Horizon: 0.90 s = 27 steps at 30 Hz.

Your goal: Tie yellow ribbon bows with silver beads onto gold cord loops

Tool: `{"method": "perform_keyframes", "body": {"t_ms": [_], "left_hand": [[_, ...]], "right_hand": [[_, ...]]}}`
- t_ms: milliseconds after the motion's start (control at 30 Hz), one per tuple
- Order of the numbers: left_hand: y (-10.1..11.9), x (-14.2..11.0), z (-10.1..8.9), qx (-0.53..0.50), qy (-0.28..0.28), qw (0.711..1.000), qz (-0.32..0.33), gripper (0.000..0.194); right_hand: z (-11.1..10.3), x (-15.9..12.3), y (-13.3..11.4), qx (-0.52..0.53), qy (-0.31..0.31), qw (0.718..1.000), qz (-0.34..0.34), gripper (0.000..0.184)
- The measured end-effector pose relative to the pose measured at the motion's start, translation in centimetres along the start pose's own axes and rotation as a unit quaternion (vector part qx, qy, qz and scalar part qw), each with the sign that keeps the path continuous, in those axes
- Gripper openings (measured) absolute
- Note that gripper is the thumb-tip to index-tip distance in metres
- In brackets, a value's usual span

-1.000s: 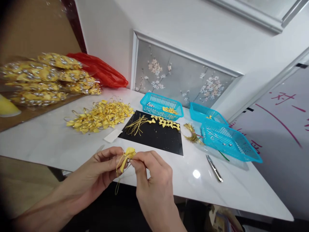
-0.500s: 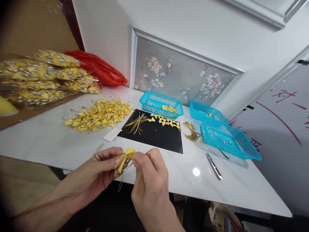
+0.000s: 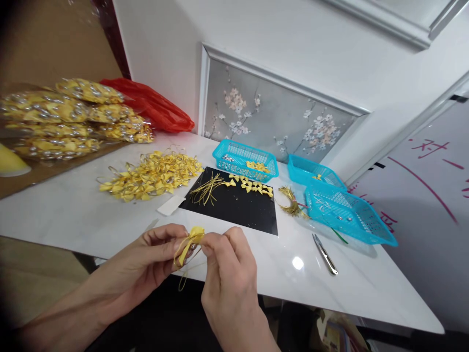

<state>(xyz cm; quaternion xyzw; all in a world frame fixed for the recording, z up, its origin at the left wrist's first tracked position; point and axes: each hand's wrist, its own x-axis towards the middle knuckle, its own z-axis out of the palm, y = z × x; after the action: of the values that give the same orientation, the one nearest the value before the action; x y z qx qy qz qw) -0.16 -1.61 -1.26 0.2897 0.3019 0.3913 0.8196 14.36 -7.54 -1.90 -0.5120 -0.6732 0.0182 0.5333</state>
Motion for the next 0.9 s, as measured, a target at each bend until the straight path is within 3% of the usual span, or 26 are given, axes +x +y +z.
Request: {"method": "perform_keyframes", "body": {"t_ms": [433, 633, 900], "left_hand": [[0.43, 0.03, 0.02, 0.001, 0.023, 1.0, -0.014, 0.026], [0.5, -0.14, -0.2, 0.007, 0.036, 0.999, -0.015, 0.028], [0.39, -0.04, -0.21, 0.016, 0.03, 0.999, -0.03, 0.029]], "right_hand": [[0.54, -0.54, 0.39, -0.033, 0.02, 0.998, -0.042, 0.018], [0.59, -0.83, 0.23, -0.117, 0.037, 0.986, -0.113, 0.015], [0.9, -0.78, 0.5, -0.038, 0.023, 0.998, -0.046, 0.016]]}}
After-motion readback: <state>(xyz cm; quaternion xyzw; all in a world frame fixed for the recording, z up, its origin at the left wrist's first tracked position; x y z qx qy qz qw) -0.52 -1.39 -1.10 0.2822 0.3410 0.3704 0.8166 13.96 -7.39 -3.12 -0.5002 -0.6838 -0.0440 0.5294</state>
